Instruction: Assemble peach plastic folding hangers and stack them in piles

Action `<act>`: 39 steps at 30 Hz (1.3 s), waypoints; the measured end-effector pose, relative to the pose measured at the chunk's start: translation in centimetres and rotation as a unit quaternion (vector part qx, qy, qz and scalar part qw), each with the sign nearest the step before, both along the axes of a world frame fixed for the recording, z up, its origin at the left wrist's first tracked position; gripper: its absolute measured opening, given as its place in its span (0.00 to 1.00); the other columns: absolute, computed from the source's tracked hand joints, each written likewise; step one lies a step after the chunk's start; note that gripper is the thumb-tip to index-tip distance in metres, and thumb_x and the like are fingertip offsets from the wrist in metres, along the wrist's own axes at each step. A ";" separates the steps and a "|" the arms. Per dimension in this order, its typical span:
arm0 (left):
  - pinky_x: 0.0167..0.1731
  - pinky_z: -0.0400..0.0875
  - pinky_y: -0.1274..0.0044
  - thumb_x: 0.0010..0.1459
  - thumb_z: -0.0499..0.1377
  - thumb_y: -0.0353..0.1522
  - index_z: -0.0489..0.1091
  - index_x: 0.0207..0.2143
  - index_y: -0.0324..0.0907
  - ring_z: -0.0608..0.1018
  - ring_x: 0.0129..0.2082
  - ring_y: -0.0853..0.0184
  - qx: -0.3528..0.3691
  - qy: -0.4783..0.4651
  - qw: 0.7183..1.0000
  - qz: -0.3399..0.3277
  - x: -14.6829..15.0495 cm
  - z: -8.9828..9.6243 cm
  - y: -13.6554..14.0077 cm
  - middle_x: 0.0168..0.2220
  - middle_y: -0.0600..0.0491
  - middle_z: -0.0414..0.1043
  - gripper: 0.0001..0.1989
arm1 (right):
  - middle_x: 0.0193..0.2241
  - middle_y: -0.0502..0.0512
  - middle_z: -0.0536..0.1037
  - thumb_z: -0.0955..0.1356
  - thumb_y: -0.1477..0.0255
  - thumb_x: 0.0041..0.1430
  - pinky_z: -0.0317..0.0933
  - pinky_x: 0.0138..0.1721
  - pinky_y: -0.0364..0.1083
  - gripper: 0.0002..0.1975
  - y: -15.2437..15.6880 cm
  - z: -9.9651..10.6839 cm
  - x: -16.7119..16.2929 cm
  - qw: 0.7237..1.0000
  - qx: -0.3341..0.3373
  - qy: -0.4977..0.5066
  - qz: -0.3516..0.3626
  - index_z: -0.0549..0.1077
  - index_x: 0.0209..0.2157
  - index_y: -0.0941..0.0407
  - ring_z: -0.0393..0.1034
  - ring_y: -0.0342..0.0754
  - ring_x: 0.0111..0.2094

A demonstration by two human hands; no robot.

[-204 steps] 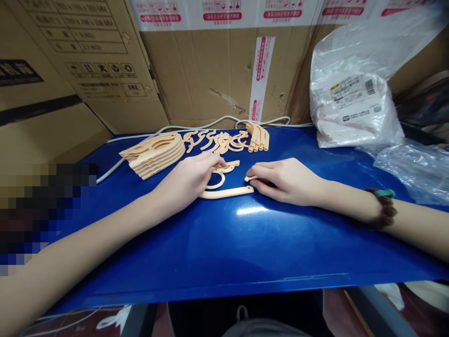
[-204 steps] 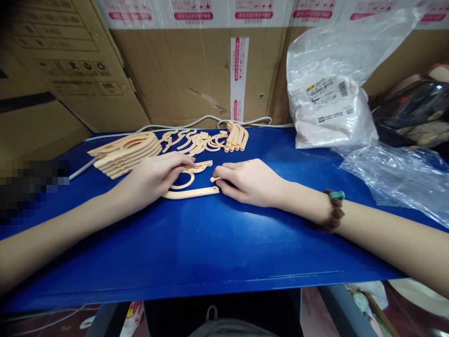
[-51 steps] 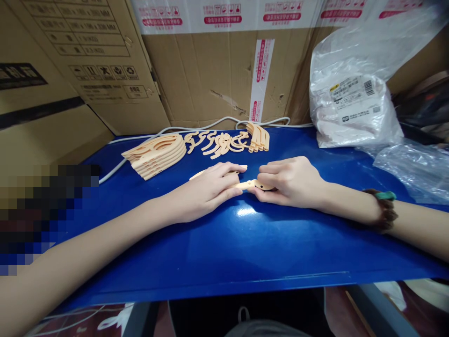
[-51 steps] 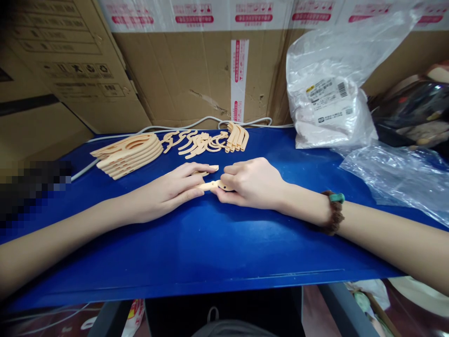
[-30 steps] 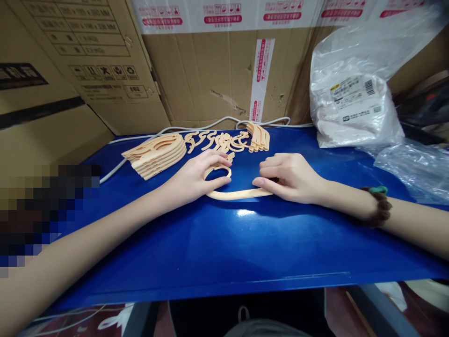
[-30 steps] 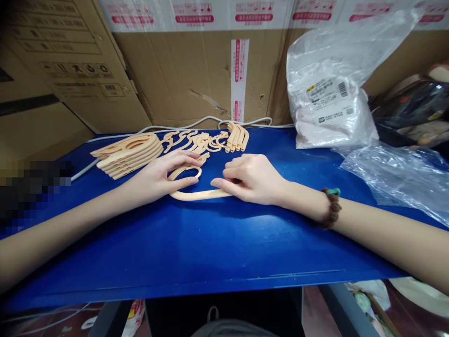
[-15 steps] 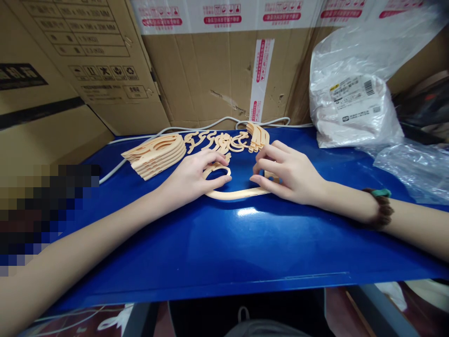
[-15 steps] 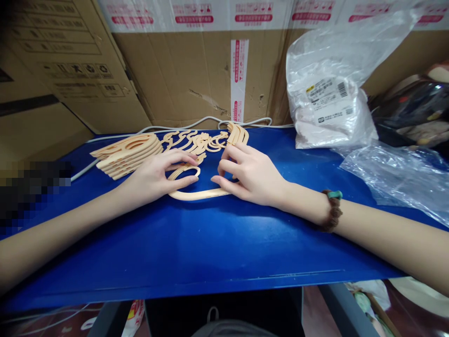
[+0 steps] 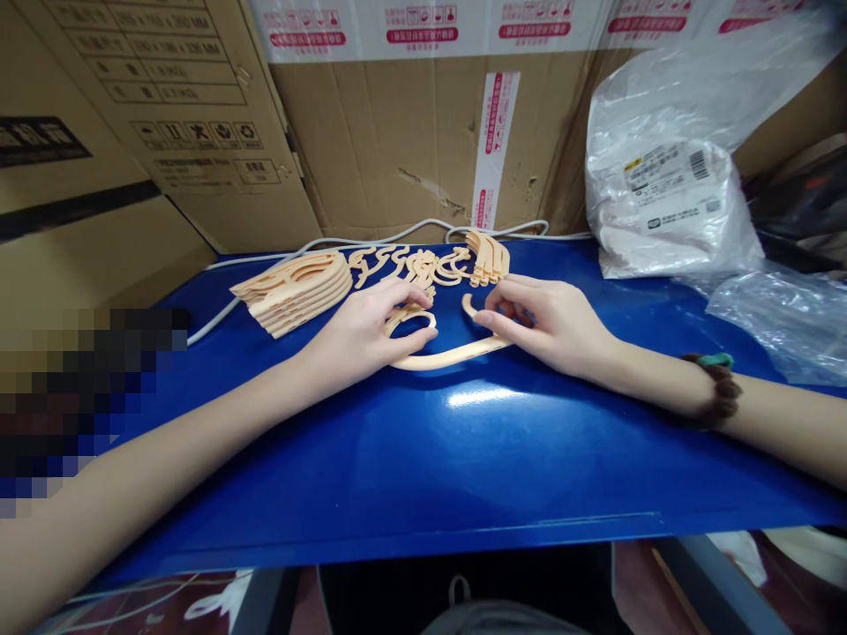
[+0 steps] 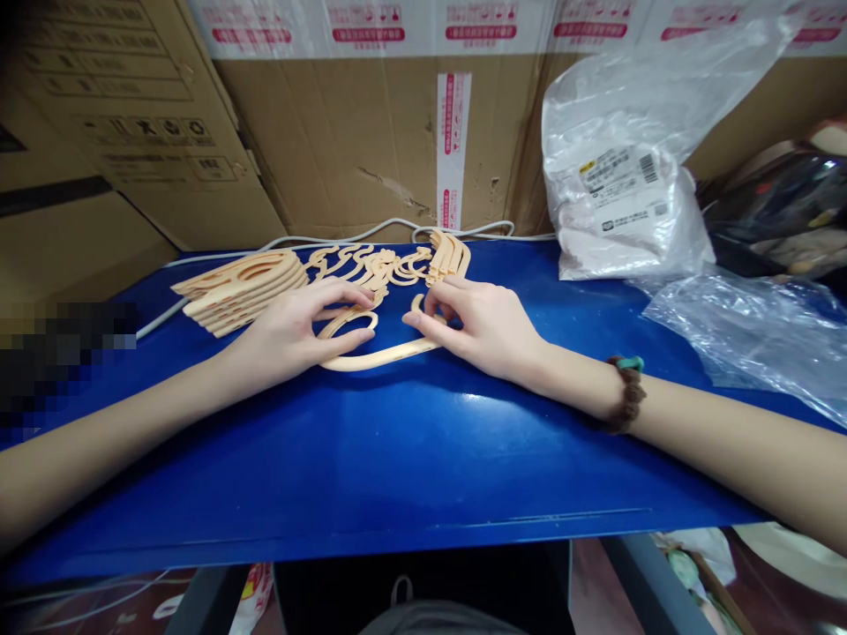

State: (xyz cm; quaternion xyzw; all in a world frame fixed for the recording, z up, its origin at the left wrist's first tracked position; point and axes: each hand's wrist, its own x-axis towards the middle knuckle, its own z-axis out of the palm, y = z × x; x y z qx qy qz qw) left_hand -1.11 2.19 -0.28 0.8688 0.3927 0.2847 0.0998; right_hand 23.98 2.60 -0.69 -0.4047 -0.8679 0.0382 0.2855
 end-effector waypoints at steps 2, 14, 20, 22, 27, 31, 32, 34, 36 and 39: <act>0.50 0.68 0.69 0.60 0.60 0.37 0.70 0.43 0.41 0.76 0.47 0.62 0.002 0.002 1.000 0.000 0.0 0.0 0.0 0.45 0.49 0.75 0.11 | 0.29 0.51 0.74 0.63 0.57 0.66 0.52 0.30 0.42 0.19 0.0 0.0 0.0 1.000 -0.001 0.001 0.030 0.73 0.31 0.57 0.65 0.42 0.27; 0.49 0.69 0.69 0.60 0.60 0.36 0.70 0.43 0.39 0.76 0.47 0.61 0.028 0.019 0.999 -0.016 0.0 -0.1 0.1 0.45 0.47 0.75 0.11 | 0.30 0.54 0.75 0.61 0.60 0.68 0.58 0.35 0.43 0.17 -0.1 0.2 0.2 0.975 0.044 -0.067 0.205 0.72 0.35 0.57 0.67 0.45 0.32; 0.52 0.68 0.69 0.61 0.59 0.36 0.69 0.45 0.41 0.75 0.50 0.61 0.037 0.037 0.999 -0.016 0.0 -0.2 -0.1 0.49 0.47 0.74 0.12 | 0.31 0.54 0.75 0.64 0.55 0.64 0.58 0.33 0.43 0.19 -0.3 0.1 0.3 0.954 0.108 -0.115 0.253 0.72 0.38 0.57 0.67 0.45 0.32; 0.53 0.68 0.69 0.61 0.59 0.36 0.69 0.45 0.42 0.75 0.51 0.61 0.037 0.043 0.998 -0.017 0.0 -0.2 -0.2 0.50 0.48 0.74 0.11 | 0.31 0.54 0.74 0.63 0.56 0.65 0.58 0.34 0.43 0.18 -0.4 0.1 0.3 0.948 0.124 -0.131 0.262 0.72 0.38 0.58 0.66 0.45 0.32; 0.53 0.68 0.69 0.61 0.59 0.36 0.68 0.45 0.42 0.75 0.51 0.61 0.039 0.051 0.998 -0.018 0.0 -0.3 -0.3 0.50 0.48 0.74 0.11 | 0.32 0.54 0.75 0.63 0.60 0.67 0.59 0.35 0.44 0.16 -0.4 0.1 0.2 0.948 0.122 -0.138 0.260 0.72 0.39 0.58 0.66 0.46 0.33; 0.52 0.68 0.69 0.61 0.59 0.37 0.68 0.46 0.41 0.76 0.50 0.61 0.035 0.057 0.998 -0.015 0.0 -0.3 -0.2 0.49 0.48 0.74 0.13 | 0.34 0.55 0.76 0.63 0.62 0.66 0.60 0.36 0.44 0.14 -0.3 0.1 0.2 0.954 0.104 -0.131 0.249 0.73 0.42 0.59 0.67 0.46 0.35; 0.52 0.68 0.68 0.61 0.58 0.37 0.69 0.46 0.41 0.76 0.50 0.61 0.033 0.058 0.998 -0.015 0.0 -0.4 -0.2 0.49 0.48 0.74 0.13 | 0.35 0.55 0.76 0.64 0.62 0.66 0.61 0.37 0.44 0.15 -0.3 0.1 0.2 0.955 0.102 -0.132 0.247 0.73 0.43 0.59 0.67 0.47 0.36; 0.52 0.68 0.68 0.61 0.58 0.37 0.69 0.46 0.41 0.76 0.50 0.61 0.028 0.058 0.998 -0.021 0.0 -0.3 -0.3 0.49 0.48 0.74 0.12 | 0.35 0.56 0.76 0.64 0.62 0.66 0.61 0.37 0.45 0.15 -0.2 0.0 0.2 0.956 0.098 -0.135 0.241 0.73 0.44 0.59 0.68 0.47 0.37; 0.52 0.68 0.69 0.61 0.59 0.37 0.70 0.45 0.42 0.76 0.50 0.61 0.015 0.051 0.998 -0.035 0.1 -0.3 -0.4 0.50 0.49 0.74 0.11 | 0.36 0.57 0.76 0.63 0.63 0.66 0.62 0.39 0.46 0.15 -0.2 0.0 0.3 0.959 0.091 -0.140 0.230 0.74 0.45 0.59 0.69 0.48 0.37; 0.52 0.68 0.71 0.61 0.59 0.37 0.71 0.43 0.43 0.76 0.51 0.62 -0.009 0.036 0.998 -0.058 0.2 -0.1 -0.5 0.48 0.51 0.75 0.10 | 0.39 0.59 0.75 0.63 0.65 0.66 0.63 0.41 0.47 0.15 0.0 -0.2 0.3 0.964 0.083 -0.142 0.210 0.74 0.46 0.59 0.69 0.49 0.39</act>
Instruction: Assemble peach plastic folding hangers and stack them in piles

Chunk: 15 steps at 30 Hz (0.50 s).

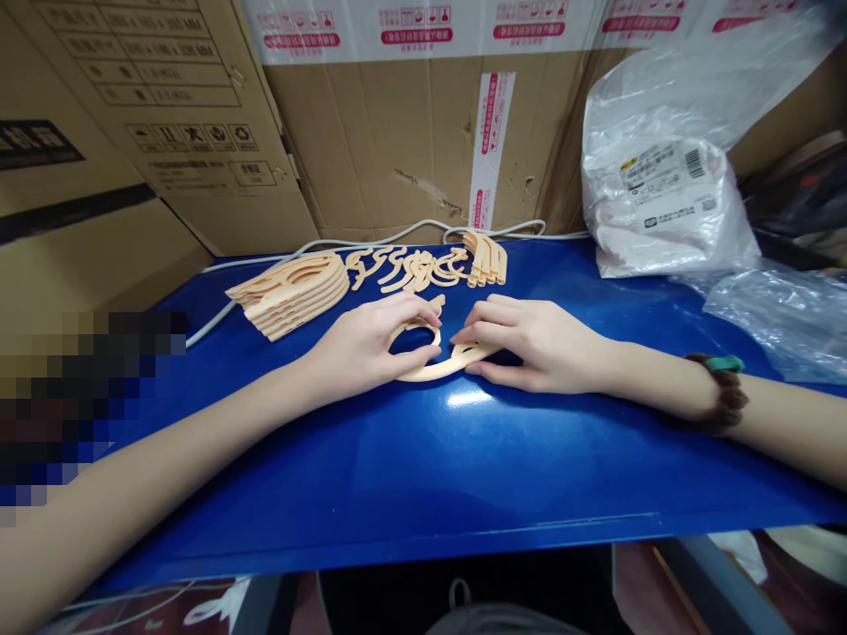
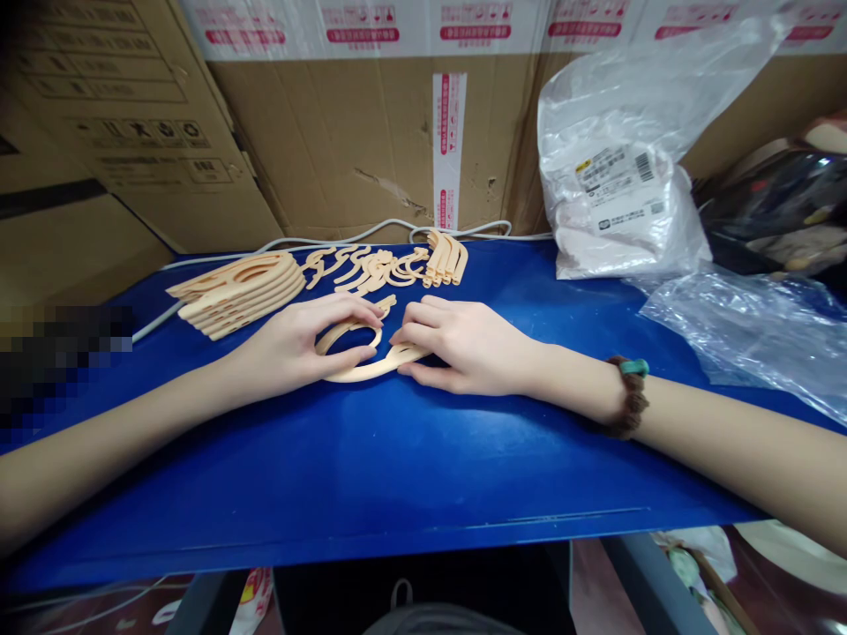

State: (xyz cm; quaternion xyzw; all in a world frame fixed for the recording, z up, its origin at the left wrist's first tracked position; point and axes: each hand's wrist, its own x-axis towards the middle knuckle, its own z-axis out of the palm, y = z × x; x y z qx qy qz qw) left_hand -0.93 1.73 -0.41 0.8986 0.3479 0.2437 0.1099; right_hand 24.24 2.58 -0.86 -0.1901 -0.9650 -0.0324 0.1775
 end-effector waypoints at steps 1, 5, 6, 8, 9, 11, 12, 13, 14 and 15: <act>0.52 0.68 0.71 0.61 0.59 0.37 0.71 0.43 0.43 0.76 0.50 0.62 -0.009 -0.003 1.000 -0.005 0.0 0.0 0.0 0.48 0.51 0.76 0.10 | 0.40 0.59 0.75 0.63 0.65 0.67 0.64 0.41 0.47 0.15 0.0 0.0 0.0 1.000 -0.003 0.000 -0.005 0.74 0.47 0.59 0.70 0.49 0.40; 0.52 0.67 0.72 0.61 0.59 0.36 0.72 0.43 0.41 0.76 0.49 0.63 -0.042 -0.013 0.999 -0.020 0.0 0.1 0.1 0.47 0.50 0.75 0.10 | 0.43 0.60 0.74 0.61 0.65 0.68 0.64 0.43 0.48 0.16 0.2 -0.1 -0.1 1.000 -0.015 0.001 -0.009 0.73 0.48 0.59 0.70 0.50 0.42; 0.53 0.66 0.72 0.61 0.59 0.36 0.72 0.44 0.41 0.75 0.50 0.63 -0.049 -0.014 0.998 -0.023 0.0 0.1 0.1 0.48 0.50 0.75 0.10 | 0.43 0.61 0.74 0.61 0.65 0.68 0.64 0.44 0.48 0.16 0.2 -0.1 -0.1 1.000 -0.017 0.002 -0.008 0.73 0.48 0.59 0.70 0.50 0.42; 0.53 0.66 0.72 0.61 0.59 0.35 0.71 0.44 0.41 0.75 0.50 0.63 -0.059 -0.014 0.998 -0.029 0.1 0.1 0.1 0.48 0.50 0.75 0.11 | 0.43 0.61 0.74 0.62 0.65 0.68 0.64 0.44 0.49 0.16 0.3 -0.1 -0.1 1.000 -0.020 0.008 -0.006 0.73 0.48 0.60 0.70 0.51 0.42; 0.53 0.66 0.72 0.62 0.59 0.35 0.71 0.45 0.41 0.75 0.50 0.63 -0.062 -0.014 0.997 -0.031 0.1 0.1 0.1 0.48 0.50 0.75 0.11 | 0.42 0.61 0.74 0.62 0.66 0.68 0.64 0.44 0.49 0.15 0.3 -0.1 -0.1 1.000 -0.021 0.010 -0.006 0.73 0.48 0.60 0.70 0.51 0.42; 0.53 0.66 0.72 0.62 0.58 0.35 0.71 0.44 0.41 0.75 0.50 0.64 -0.067 -0.016 0.997 -0.036 0.1 0.2 0.0 0.48 0.50 0.75 0.10 | 0.42 0.61 0.74 0.62 0.66 0.68 0.65 0.44 0.49 0.14 0.3 -0.1 -0.1 1.000 -0.022 0.012 -0.006 0.72 0.47 0.60 0.70 0.51 0.42; 0.53 0.66 0.72 0.62 0.58 0.35 0.71 0.44 0.41 0.75 0.50 0.63 -0.069 -0.019 0.997 -0.038 0.1 0.3 -0.1 0.47 0.50 0.75 0.10 | 0.42 0.60 0.74 0.62 0.66 0.68 0.65 0.44 0.49 0.14 0.3 -0.1 -0.1 1.000 -0.023 0.013 -0.007 0.72 0.46 0.60 0.70 0.51 0.42; 0.53 0.66 0.72 0.62 0.58 0.36 0.71 0.44 0.41 0.75 0.50 0.63 -0.070 -0.022 0.997 -0.038 0.1 0.4 -0.2 0.47 0.50 0.76 0.10 | 0.42 0.60 0.74 0.61 0.66 0.68 0.65 0.44 0.49 0.14 0.3 -0.1 -0.2 1.000 -0.024 0.014 -0.007 0.72 0.45 0.60 0.69 0.51 0.42; 0.53 0.67 0.72 0.62 0.58 0.36 0.71 0.43 0.41 0.75 0.50 0.63 -0.072 -0.024 0.996 -0.039 0.2 0.5 -0.2 0.47 0.51 0.76 0.10 | 0.42 0.60 0.74 0.61 0.66 0.69 0.65 0.44 0.49 0.13 0.3 -0.1 -0.2 1.000 -0.024 0.015 -0.007 0.71 0.45 0.60 0.69 0.51 0.42; 0.53 0.67 0.72 0.62 0.58 0.35 0.72 0.44 0.41 0.76 0.50 0.63 -0.074 -0.026 0.996 -0.039 0.2 0.6 -0.3 0.47 0.51 0.76 0.10 | 0.42 0.60 0.74 0.61 0.67 0.69 0.64 0.44 0.49 0.13 0.3 0.0 -0.2 1.000 -0.024 0.017 -0.006 0.71 0.45 0.59 0.69 0.51 0.42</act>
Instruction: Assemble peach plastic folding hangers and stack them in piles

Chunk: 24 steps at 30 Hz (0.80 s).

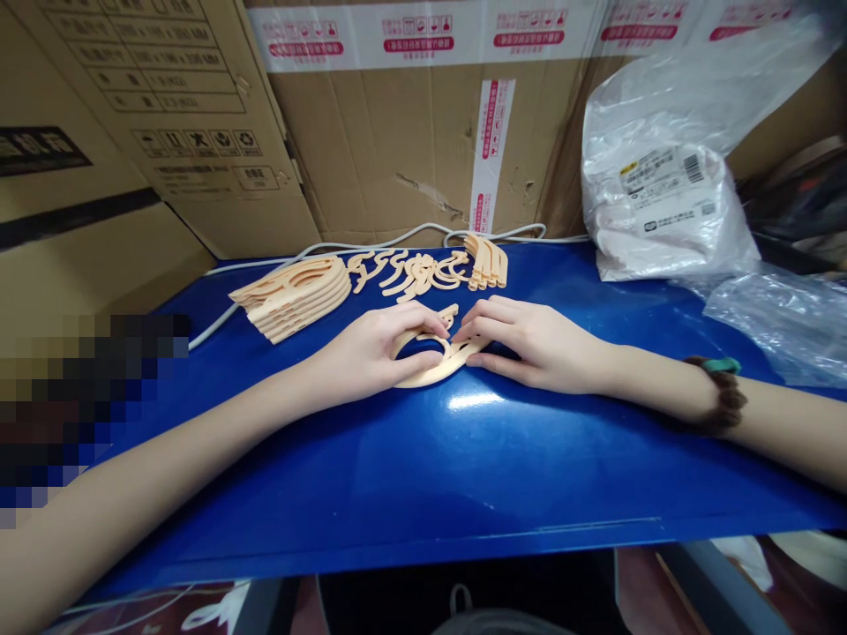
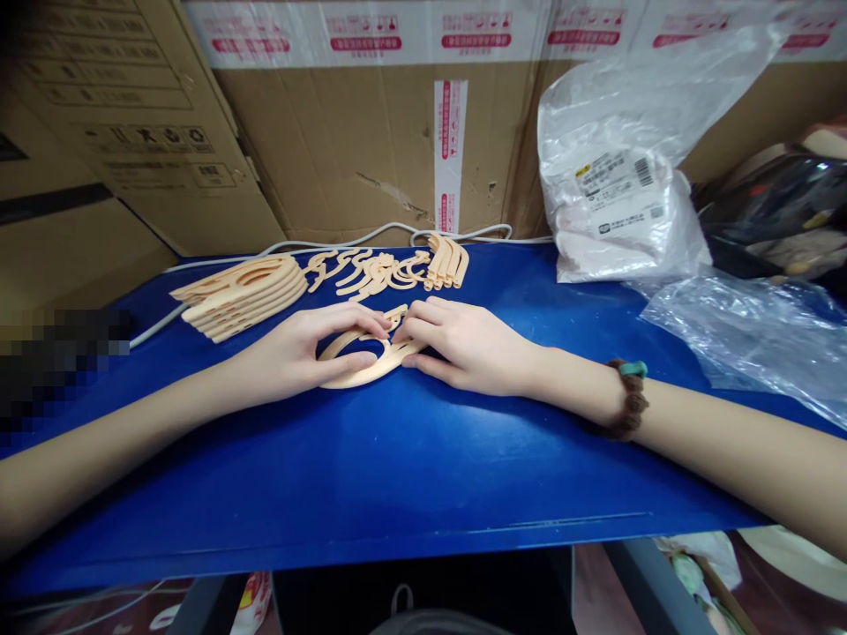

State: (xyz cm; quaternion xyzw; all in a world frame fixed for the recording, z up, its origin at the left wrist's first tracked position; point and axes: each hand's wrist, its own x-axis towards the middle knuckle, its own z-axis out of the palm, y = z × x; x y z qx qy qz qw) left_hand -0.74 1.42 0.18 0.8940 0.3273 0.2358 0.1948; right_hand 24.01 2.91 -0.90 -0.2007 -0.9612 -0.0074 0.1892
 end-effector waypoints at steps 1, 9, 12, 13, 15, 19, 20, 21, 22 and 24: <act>0.52 0.67 0.72 0.62 0.57 0.34 0.72 0.44 0.41 0.76 0.50 0.63 -0.003 -0.001 1.000 0.001 0.0 0.1 0.0 0.47 0.51 0.76 0.10 | 0.42 0.60 0.75 0.61 0.67 0.69 0.64 0.44 0.49 0.12 0.0 0.0 0.0 1.000 0.001 0.001 0.000 0.71 0.45 0.59 0.69 0.50 0.42; 0.54 0.69 0.71 0.53 0.48 0.20 0.73 0.43 0.40 0.76 0.52 0.64 -0.012 -0.059 0.998 -0.010 -0.7 -0.9 1.2 0.48 0.50 0.76 0.20 | 0.42 0.62 0.75 0.65 0.70 0.62 0.62 0.45 0.51 0.12 0.0 -0.1 -0.1 0.996 0.044 0.019 -0.071 0.72 0.44 0.60 0.69 0.54 0.44; 0.55 0.68 0.70 0.56 0.48 0.20 0.73 0.43 0.41 0.75 0.53 0.64 0.017 -0.054 0.998 -0.015 -0.7 -1.3 1.4 0.48 0.50 0.75 0.19 | 0.39 0.59 0.77 0.63 0.73 0.62 0.60 0.42 0.50 0.10 0.2 -0.3 0.0 0.991 0.033 0.033 -0.128 0.72 0.43 0.59 0.71 0.53 0.40; 0.56 0.67 0.69 0.58 0.48 0.21 0.73 0.43 0.41 0.74 0.53 0.64 0.030 -0.047 0.998 -0.015 -0.6 -1.3 1.4 0.48 0.49 0.75 0.18 | 0.39 0.58 0.78 0.61 0.73 0.63 0.60 0.41 0.50 0.11 0.2 -0.3 0.0 0.989 0.021 0.033 -0.142 0.72 0.43 0.59 0.72 0.52 0.39; 0.58 0.65 0.68 0.60 0.50 0.22 0.71 0.46 0.41 0.73 0.55 0.64 0.057 -0.028 0.998 -0.014 -0.3 -1.2 1.1 0.50 0.48 0.73 0.16 | 0.39 0.57 0.79 0.59 0.72 0.66 0.58 0.41 0.50 0.12 0.2 -0.3 0.0 0.987 0.003 0.033 -0.158 0.72 0.44 0.58 0.73 0.51 0.39; 0.62 0.60 0.64 0.61 0.56 0.27 0.66 0.52 0.42 0.67 0.61 0.60 0.091 0.002 0.996 0.001 -0.1 -0.9 0.5 0.56 0.46 0.68 0.16 | 0.39 0.59 0.78 0.59 0.57 0.69 0.57 0.42 0.51 0.21 0.0 -0.1 0.0 0.984 0.024 0.025 -0.175 0.72 0.45 0.59 0.72 0.54 0.41; 0.63 0.59 0.63 0.61 0.57 0.30 0.65 0.53 0.42 0.65 0.62 0.59 0.095 0.005 0.995 0.007 -0.1 -0.8 0.4 0.58 0.45 0.67 0.17 | 0.40 0.60 0.78 0.59 0.53 0.67 0.57 0.43 0.51 0.24 -0.1 0.0 0.0 0.985 0.029 0.022 -0.169 0.72 0.46 0.59 0.72 0.55 0.42; 0.63 0.58 0.63 0.61 0.59 0.32 0.63 0.54 0.42 0.64 0.62 0.58 0.097 0.007 0.995 0.014 -0.1 -0.8 0.3 0.59 0.45 0.65 0.19 | 0.41 0.61 0.78 0.59 0.50 0.66 0.57 0.43 0.52 0.28 -0.1 0.0 0.0 0.987 0.032 0.017 -0.154 0.72 0.47 0.60 0.72 0.56 0.42; 0.64 0.57 0.63 0.60 0.61 0.35 0.62 0.56 0.42 0.64 0.63 0.58 0.095 0.008 0.995 0.020 -0.1 -0.9 0.2 0.60 0.45 0.64 0.22 | 0.43 0.62 0.78 0.59 0.47 0.64 0.57 0.45 0.53 0.31 -0.1 0.1 0.0 0.991 0.031 0.012 -0.133 0.71 0.49 0.60 0.72 0.57 0.43; 0.64 0.57 0.63 0.59 0.63 0.41 0.60 0.58 0.42 0.62 0.64 0.57 0.084 0.015 0.996 0.029 0.0 -0.9 0.0 0.61 0.44 0.63 0.28 | 0.46 0.63 0.77 0.61 0.44 0.60 0.57 0.47 0.53 0.35 -0.1 0.1 0.0 0.996 0.026 0.001 -0.085 0.70 0.52 0.60 0.71 0.58 0.46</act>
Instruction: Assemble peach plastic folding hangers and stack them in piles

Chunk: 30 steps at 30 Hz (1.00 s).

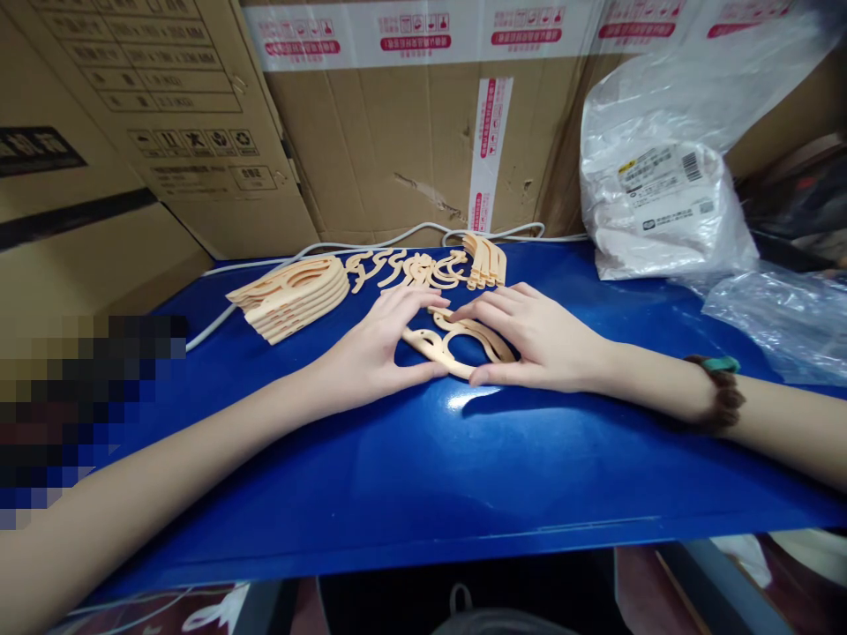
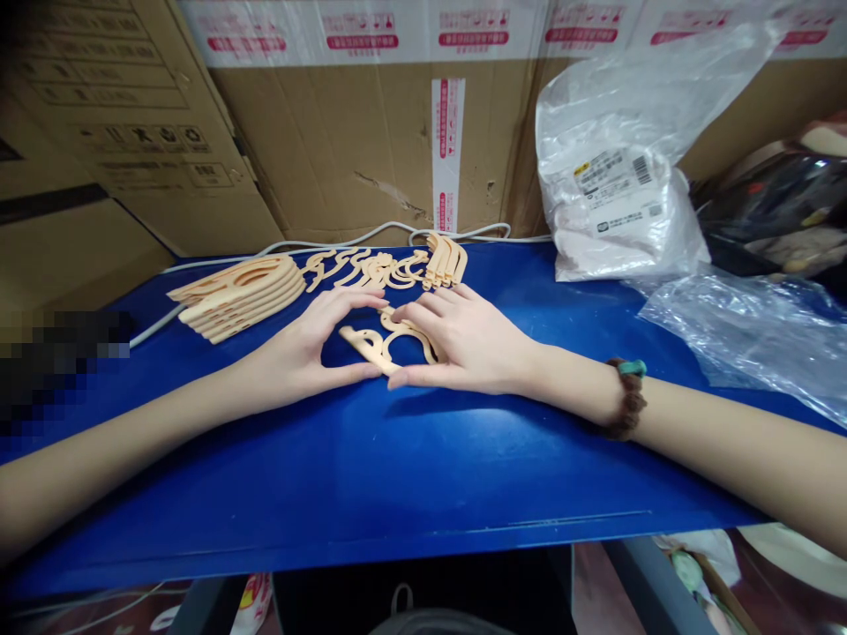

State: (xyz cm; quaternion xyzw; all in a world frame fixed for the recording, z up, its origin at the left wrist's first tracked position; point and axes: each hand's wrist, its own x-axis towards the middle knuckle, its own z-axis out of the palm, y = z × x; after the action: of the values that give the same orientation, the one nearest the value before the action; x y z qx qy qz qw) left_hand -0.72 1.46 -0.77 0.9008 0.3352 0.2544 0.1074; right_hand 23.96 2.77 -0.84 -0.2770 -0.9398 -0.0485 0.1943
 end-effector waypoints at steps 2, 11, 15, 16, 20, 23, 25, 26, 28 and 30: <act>0.64 0.57 0.63 0.58 0.62 0.46 0.58 0.60 0.41 0.62 0.64 0.56 -0.024 0.015 1.000 0.011 0.1 -0.1 -0.1 0.62 0.43 0.61 0.33 | 0.49 0.63 0.76 0.64 0.46 0.59 0.56 0.50 0.54 0.35 0.0 0.0 0.0 1.000 -0.008 -0.007 0.029 0.68 0.55 0.60 0.70 0.59 0.49; 0.60 0.61 0.61 0.58 0.59 0.50 0.59 0.60 0.40 0.66 0.60 0.54 -0.074 0.049 0.994 0.060 0.3 0.2 -0.4 0.61 0.43 0.64 0.34 | 0.56 0.65 0.71 0.62 0.71 0.59 0.56 0.55 0.57 0.21 0.5 -0.2 0.3 0.994 -0.082 0.015 0.077 0.66 0.54 0.60 0.66 0.57 0.55; 0.56 0.64 0.63 0.58 0.61 0.47 0.62 0.57 0.41 0.70 0.56 0.55 -0.057 0.050 0.996 0.050 0.3 0.1 -0.3 0.57 0.45 0.67 0.30 | 0.55 0.62 0.73 0.67 0.51 0.59 0.58 0.54 0.57 0.30 0.4 -0.3 0.2 0.995 -0.081 0.040 0.050 0.66 0.54 0.57 0.67 0.58 0.54; 0.56 0.65 0.63 0.57 0.61 0.47 0.62 0.56 0.41 0.70 0.55 0.56 -0.054 0.050 0.996 0.048 0.3 0.1 -0.3 0.56 0.45 0.68 0.30 | 0.54 0.62 0.73 0.67 0.48 0.57 0.58 0.53 0.57 0.32 0.4 -0.3 0.1 0.994 -0.089 0.041 0.045 0.66 0.55 0.56 0.67 0.58 0.53; 0.56 0.64 0.62 0.57 0.61 0.50 0.62 0.56 0.42 0.70 0.56 0.55 -0.053 0.053 0.996 0.044 0.3 0.3 -0.2 0.56 0.45 0.68 0.31 | 0.53 0.62 0.73 0.66 0.50 0.60 0.59 0.52 0.57 0.31 0.4 -0.1 0.0 0.994 -0.103 0.026 0.037 0.65 0.56 0.57 0.68 0.58 0.52; 0.59 0.62 0.61 0.57 0.60 0.52 0.59 0.59 0.43 0.67 0.59 0.54 -0.050 0.052 0.997 0.041 0.4 0.3 -0.3 0.59 0.44 0.65 0.35 | 0.52 0.64 0.74 0.67 0.56 0.59 0.60 0.50 0.58 0.29 0.6 0.9 0.6 0.995 -0.098 -0.017 0.019 0.65 0.57 0.58 0.69 0.60 0.50; 0.61 0.60 0.61 0.58 0.59 0.52 0.58 0.60 0.42 0.66 0.61 0.54 -0.047 0.057 0.996 0.042 0.4 0.4 -0.4 0.61 0.44 0.63 0.35 | 0.51 0.65 0.74 0.68 0.59 0.58 0.62 0.47 0.58 0.28 1.0 1.9 1.5 0.993 -0.099 -0.061 -0.011 0.66 0.56 0.59 0.70 0.60 0.47; 0.61 0.60 0.61 0.58 0.59 0.52 0.58 0.60 0.42 0.65 0.61 0.54 -0.047 0.062 0.996 0.043 0.4 0.4 -0.4 0.61 0.43 0.63 0.35 | 0.51 0.65 0.73 0.68 0.60 0.57 0.63 0.46 0.57 0.28 1.3 2.4 2.1 0.992 -0.097 -0.081 -0.025 0.67 0.56 0.58 0.70 0.60 0.47; 0.62 0.59 0.60 0.59 0.58 0.52 0.58 0.61 0.42 0.64 0.62 0.54 -0.047 0.072 0.995 0.044 0.4 0.4 -0.5 0.62 0.44 0.62 0.35 | 0.48 0.63 0.75 0.69 0.58 0.56 0.65 0.42 0.55 0.27 2.0 3.3 3.5 0.988 -0.095 -0.118 -0.036 0.70 0.55 0.55 0.73 0.59 0.43; 0.63 0.58 0.60 0.60 0.57 0.52 0.57 0.61 0.42 0.63 0.63 0.53 -0.049 0.081 0.995 0.044 0.4 0.4 -0.6 0.62 0.44 0.61 0.34 | 0.42 0.60 0.77 0.70 0.56 0.55 0.67 0.35 0.50 0.26 2.8 3.9 4.9 0.982 -0.116 -0.136 -0.052 0.73 0.53 0.53 0.75 0.55 0.37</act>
State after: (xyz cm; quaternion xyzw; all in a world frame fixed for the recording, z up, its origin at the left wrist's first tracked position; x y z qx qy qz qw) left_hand -0.32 0.87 -0.33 0.8966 0.3937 0.1686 0.1126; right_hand 28.91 5.57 3.03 -0.3370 -0.9410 0.0132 0.0281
